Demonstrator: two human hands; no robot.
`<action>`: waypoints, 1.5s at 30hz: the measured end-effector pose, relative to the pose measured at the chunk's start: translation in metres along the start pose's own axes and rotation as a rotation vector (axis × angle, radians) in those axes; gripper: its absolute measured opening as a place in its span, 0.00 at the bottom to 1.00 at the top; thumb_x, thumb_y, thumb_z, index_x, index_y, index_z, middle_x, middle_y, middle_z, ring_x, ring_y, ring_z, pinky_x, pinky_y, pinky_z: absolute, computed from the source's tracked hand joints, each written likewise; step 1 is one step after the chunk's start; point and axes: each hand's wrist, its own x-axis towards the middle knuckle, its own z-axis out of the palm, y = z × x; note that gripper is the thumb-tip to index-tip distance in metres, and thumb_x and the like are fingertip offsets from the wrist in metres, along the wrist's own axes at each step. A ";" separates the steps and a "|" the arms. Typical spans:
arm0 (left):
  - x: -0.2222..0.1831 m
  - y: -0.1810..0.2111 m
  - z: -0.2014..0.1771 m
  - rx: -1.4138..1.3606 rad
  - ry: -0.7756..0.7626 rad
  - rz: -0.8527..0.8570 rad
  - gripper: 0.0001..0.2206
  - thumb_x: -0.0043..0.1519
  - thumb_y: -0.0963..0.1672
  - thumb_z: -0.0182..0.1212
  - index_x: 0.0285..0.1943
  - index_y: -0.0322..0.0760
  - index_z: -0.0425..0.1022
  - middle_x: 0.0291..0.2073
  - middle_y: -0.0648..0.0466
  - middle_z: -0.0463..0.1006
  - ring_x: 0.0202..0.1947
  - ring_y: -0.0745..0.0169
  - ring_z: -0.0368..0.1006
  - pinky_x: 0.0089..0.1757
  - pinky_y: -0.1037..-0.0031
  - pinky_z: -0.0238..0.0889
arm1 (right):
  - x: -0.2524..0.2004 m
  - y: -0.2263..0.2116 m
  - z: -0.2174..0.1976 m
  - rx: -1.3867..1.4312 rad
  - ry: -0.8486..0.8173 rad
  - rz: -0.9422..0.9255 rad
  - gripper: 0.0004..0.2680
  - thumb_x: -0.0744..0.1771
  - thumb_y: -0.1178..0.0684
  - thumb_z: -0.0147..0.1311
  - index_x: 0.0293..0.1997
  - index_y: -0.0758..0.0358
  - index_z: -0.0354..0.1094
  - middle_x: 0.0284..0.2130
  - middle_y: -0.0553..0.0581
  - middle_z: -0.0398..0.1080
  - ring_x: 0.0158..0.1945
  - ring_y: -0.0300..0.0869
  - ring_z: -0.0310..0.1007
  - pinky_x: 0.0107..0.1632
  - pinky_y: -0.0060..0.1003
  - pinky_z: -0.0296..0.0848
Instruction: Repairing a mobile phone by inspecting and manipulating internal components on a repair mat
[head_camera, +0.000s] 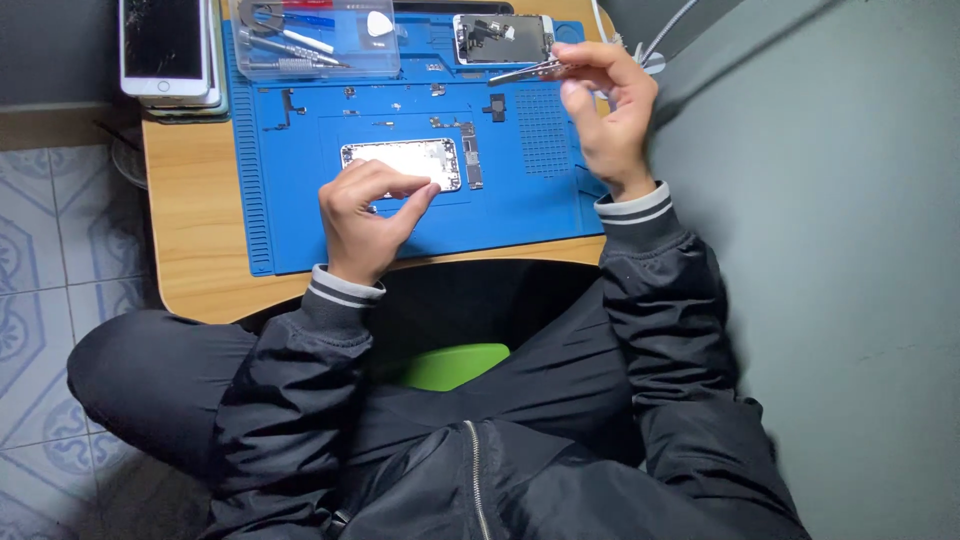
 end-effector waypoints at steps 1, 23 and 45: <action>0.000 0.000 0.001 -0.003 -0.004 0.002 0.05 0.62 0.39 0.78 0.36 0.38 0.85 0.30 0.53 0.84 0.30 0.63 0.77 0.38 0.69 0.65 | -0.002 -0.003 0.001 -0.003 0.004 0.002 0.08 0.72 0.58 0.52 0.56 0.65 0.71 0.52 0.62 0.76 0.53 0.46 0.78 0.56 0.37 0.79; 0.001 -0.003 0.002 0.029 0.005 0.049 0.05 0.63 0.38 0.77 0.36 0.37 0.85 0.28 0.53 0.82 0.30 0.61 0.75 0.37 0.68 0.64 | -0.005 -0.014 0.007 -0.600 0.236 -0.178 0.09 0.65 0.67 0.72 0.38 0.62 0.73 0.35 0.56 0.69 0.37 0.45 0.68 0.32 0.37 0.67; -0.001 0.001 0.003 0.016 -0.035 0.054 0.04 0.64 0.39 0.76 0.38 0.38 0.84 0.29 0.53 0.82 0.30 0.61 0.74 0.37 0.69 0.65 | -0.013 -0.025 0.023 -0.190 -0.103 -0.119 0.04 0.73 0.65 0.60 0.53 0.75 0.77 0.39 0.67 0.76 0.40 0.49 0.75 0.42 0.39 0.74</action>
